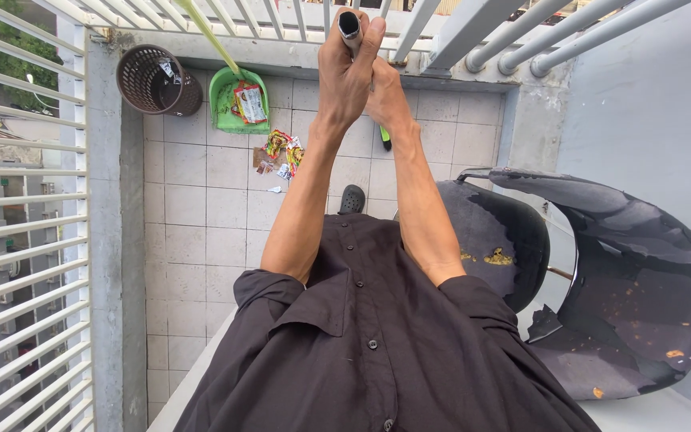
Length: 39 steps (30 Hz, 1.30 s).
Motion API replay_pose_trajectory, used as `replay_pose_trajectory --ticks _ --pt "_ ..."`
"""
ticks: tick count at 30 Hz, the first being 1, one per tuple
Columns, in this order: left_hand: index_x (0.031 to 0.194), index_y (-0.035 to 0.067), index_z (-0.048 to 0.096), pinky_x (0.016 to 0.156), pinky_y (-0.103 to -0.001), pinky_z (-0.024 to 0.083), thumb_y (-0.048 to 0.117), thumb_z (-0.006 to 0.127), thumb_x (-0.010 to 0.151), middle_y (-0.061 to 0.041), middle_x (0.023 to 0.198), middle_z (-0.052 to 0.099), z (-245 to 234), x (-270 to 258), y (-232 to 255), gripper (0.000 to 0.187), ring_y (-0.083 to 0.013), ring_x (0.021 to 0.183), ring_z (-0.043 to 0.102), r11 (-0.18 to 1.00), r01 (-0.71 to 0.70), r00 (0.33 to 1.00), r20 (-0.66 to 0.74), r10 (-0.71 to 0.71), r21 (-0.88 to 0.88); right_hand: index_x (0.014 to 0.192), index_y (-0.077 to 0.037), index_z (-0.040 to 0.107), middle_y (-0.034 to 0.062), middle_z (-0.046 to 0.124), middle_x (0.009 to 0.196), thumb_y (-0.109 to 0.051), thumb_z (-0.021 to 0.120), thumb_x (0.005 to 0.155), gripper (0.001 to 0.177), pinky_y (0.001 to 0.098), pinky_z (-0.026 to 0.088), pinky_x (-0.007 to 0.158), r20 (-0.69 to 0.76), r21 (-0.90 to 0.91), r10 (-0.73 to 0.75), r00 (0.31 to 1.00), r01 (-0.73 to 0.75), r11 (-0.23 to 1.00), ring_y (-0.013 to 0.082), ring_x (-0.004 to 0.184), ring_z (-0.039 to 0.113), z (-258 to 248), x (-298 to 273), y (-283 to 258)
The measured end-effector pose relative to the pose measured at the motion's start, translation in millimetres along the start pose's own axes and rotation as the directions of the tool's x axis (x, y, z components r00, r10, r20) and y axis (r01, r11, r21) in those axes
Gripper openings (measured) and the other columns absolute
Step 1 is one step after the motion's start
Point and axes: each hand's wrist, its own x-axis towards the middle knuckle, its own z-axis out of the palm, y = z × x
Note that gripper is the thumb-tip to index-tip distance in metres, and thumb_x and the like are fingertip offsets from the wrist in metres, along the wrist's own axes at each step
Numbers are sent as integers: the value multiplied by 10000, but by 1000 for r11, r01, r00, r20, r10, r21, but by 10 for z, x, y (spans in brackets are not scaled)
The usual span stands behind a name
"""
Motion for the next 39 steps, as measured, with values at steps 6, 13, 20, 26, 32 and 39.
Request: replay_pose_trajectory --ticks 6,13,20,26,32,39 --pt "849 110 486 579 -265 304 281 585 1099 56 688 379 -276 47 -76 319 -60 628 347 998 30 1000 -9 -29 55 1104 24 626 115 716 999 -49 729 933 212 382 567 820 -11 40 47 999 -47 998 237 935 709 272 125 -153" --pt "867 110 451 589 -267 303 298 568 1112 45 707 387 -634 100 28 330 -62 651 339 998 39 999 -15 -39 45 1073 16 620 141 724 1025 -59 711 929 186 396 574 826 -8 44 87 996 -86 995 256 968 717 599 237 -320" --pt "909 77 474 617 -283 377 291 575 1108 27 737 431 -961 104 104 310 -84 689 392 994 45 998 -54 -40 103 1153 25 595 157 716 1054 -41 655 975 198 411 562 867 41 29 -12 999 11 1000 285 1010 701 937 340 -347" --pt "945 71 491 618 -285 386 291 566 1111 22 741 440 -1181 40 143 286 -86 691 403 991 46 996 -76 -36 128 1116 22 591 140 715 1009 -51 653 968 177 399 568 850 138 41 41 990 -47 998 245 969 695 1153 356 -315" --pt "935 75 489 573 -281 375 293 554 1101 32 693 446 -1304 -23 234 282 -73 640 405 984 71 993 -106 -54 164 1104 33 591 132 699 1012 -71 709 922 240 385 555 827 192 65 73 979 -86 994 226 981 673 1288 313 -407" --pt "886 89 456 570 -286 363 302 550 1113 33 683 415 -1506 -126 334 325 -78 629 381 982 61 994 -104 -43 177 1053 33 607 119 684 1002 -77 736 919 216 367 549 789 260 130 137 956 -175 976 191 951 632 1495 218 -471"
